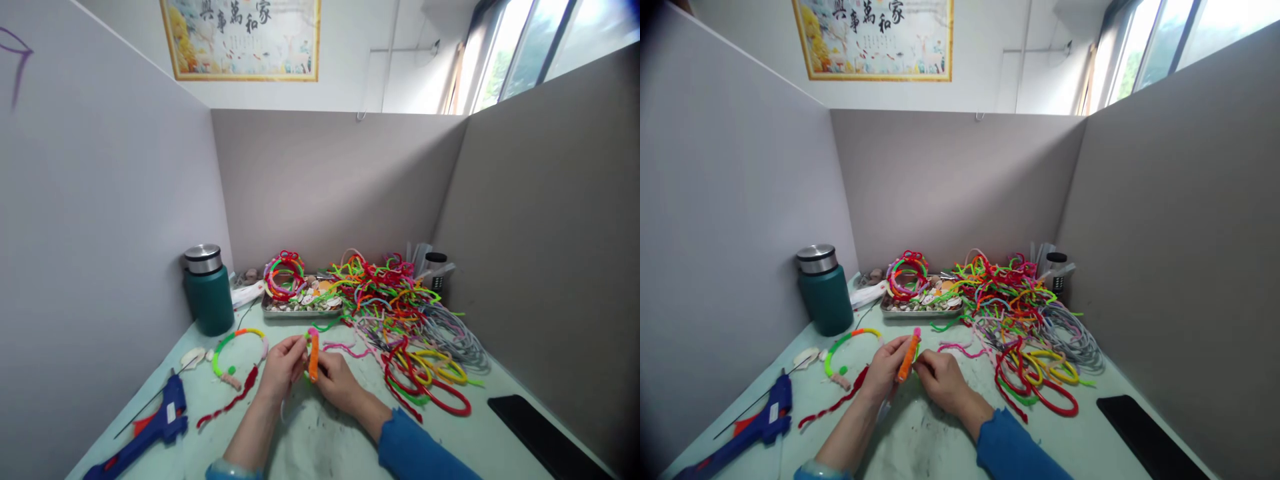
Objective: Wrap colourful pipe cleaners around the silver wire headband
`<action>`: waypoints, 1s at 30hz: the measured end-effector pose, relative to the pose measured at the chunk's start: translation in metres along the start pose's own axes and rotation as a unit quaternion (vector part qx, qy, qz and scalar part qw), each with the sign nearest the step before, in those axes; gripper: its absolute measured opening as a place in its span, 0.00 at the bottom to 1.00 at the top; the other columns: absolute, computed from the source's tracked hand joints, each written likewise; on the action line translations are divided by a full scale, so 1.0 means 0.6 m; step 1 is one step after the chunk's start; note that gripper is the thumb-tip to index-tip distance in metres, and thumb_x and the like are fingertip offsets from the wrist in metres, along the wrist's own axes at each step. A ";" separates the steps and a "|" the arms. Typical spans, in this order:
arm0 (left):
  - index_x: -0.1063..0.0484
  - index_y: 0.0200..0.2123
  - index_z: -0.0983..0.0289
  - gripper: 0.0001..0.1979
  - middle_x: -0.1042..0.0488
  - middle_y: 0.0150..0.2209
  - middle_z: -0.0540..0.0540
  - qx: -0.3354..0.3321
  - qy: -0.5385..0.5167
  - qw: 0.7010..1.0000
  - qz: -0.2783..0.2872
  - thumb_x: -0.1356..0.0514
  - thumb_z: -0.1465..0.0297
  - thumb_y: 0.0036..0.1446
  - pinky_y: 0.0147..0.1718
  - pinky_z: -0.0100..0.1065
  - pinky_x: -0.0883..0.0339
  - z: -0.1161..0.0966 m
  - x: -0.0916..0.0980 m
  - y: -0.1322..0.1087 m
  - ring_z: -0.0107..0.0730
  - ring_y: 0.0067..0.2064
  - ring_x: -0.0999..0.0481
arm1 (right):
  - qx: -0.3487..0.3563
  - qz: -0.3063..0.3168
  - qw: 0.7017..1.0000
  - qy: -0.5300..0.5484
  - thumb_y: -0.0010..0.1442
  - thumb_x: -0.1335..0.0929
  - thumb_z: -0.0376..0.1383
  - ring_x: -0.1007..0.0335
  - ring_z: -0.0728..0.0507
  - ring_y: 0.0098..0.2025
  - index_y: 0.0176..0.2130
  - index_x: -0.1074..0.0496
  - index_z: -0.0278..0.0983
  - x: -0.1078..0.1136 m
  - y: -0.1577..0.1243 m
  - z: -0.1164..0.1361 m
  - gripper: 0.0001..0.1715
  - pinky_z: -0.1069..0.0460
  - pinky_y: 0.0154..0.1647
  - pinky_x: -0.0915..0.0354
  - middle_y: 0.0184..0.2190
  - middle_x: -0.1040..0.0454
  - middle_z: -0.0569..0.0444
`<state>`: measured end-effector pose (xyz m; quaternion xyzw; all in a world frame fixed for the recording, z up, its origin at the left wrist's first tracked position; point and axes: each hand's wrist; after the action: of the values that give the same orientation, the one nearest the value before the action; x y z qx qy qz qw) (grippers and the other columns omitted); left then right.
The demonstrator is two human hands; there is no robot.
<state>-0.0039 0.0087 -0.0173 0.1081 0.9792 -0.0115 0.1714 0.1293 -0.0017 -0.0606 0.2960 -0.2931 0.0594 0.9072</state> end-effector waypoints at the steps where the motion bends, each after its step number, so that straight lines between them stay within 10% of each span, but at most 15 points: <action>1: 0.29 0.29 0.68 0.21 0.38 0.14 0.43 0.001 0.001 1.000 -0.002 0.35 0.56 0.38 0.11 0.23 0.57 0.000 0.000 0.000 0.14 0.12 0.49 | 0.000 0.002 1.000 0.006 0.57 0.39 0.32 0.41 0.50 0.23 0.26 0.34 0.35 0.000 0.000 0.000 0.10 0.56 0.25 0.48 0.21 0.33 0.56; 30: 0.29 0.26 0.68 0.17 0.36 0.15 0.45 0.019 -0.019 0.999 0.040 0.35 0.59 0.41 0.13 0.22 0.55 0.021 -0.015 0.002 0.16 0.14 0.43 | -0.019 -0.042 0.999 0.004 0.54 0.39 0.29 0.40 0.50 0.23 0.26 0.35 0.35 -0.015 -0.001 -0.033 0.07 0.56 0.24 0.44 0.21 0.32 0.55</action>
<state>0.0091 0.0072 -0.0262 0.1500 0.9703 -0.0251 0.1883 0.1322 0.0096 -0.0789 0.2904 -0.2778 0.0165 0.9155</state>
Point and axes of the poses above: each hand's wrist, its own y-axis towards the middle knuckle, its own x-axis out of the back of the hand, z = x × y
